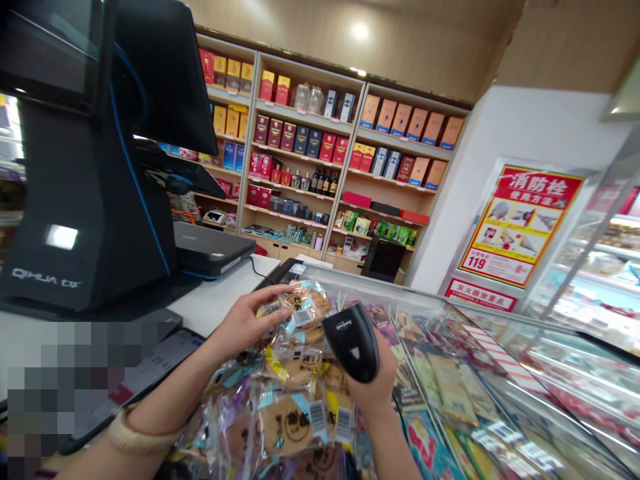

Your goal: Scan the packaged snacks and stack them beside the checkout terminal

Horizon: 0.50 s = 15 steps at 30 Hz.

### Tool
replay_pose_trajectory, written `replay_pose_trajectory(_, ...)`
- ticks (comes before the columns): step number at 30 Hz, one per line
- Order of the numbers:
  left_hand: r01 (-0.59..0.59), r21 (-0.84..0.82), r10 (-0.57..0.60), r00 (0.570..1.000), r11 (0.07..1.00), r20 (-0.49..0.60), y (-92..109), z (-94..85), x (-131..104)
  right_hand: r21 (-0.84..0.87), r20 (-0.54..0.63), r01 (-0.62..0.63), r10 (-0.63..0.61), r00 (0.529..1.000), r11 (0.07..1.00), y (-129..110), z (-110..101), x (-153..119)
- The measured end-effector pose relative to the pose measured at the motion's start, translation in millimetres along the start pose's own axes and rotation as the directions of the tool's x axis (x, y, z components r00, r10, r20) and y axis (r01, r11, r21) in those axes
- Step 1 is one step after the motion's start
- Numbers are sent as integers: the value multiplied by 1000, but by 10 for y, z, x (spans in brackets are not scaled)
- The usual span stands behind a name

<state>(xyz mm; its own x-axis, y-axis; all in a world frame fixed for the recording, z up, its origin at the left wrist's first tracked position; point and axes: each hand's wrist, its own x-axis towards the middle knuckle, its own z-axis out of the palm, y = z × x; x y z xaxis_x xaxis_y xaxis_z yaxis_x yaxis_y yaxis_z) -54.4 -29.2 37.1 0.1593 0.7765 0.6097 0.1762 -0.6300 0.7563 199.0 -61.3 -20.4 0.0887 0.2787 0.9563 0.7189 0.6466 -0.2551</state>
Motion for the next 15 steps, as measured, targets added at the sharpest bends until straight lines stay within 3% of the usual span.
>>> replay_pose_trajectory(9,-102,-46,95,986,994,-134,-40,-13,14,-6,-30,63,-63,998,998,-52,-12,35)
replay_pose_trajectory(15,-224,-131,164,919,966,-360,-67,36,-23,-5,-7,127,-127,992,992,-107,-38,83)
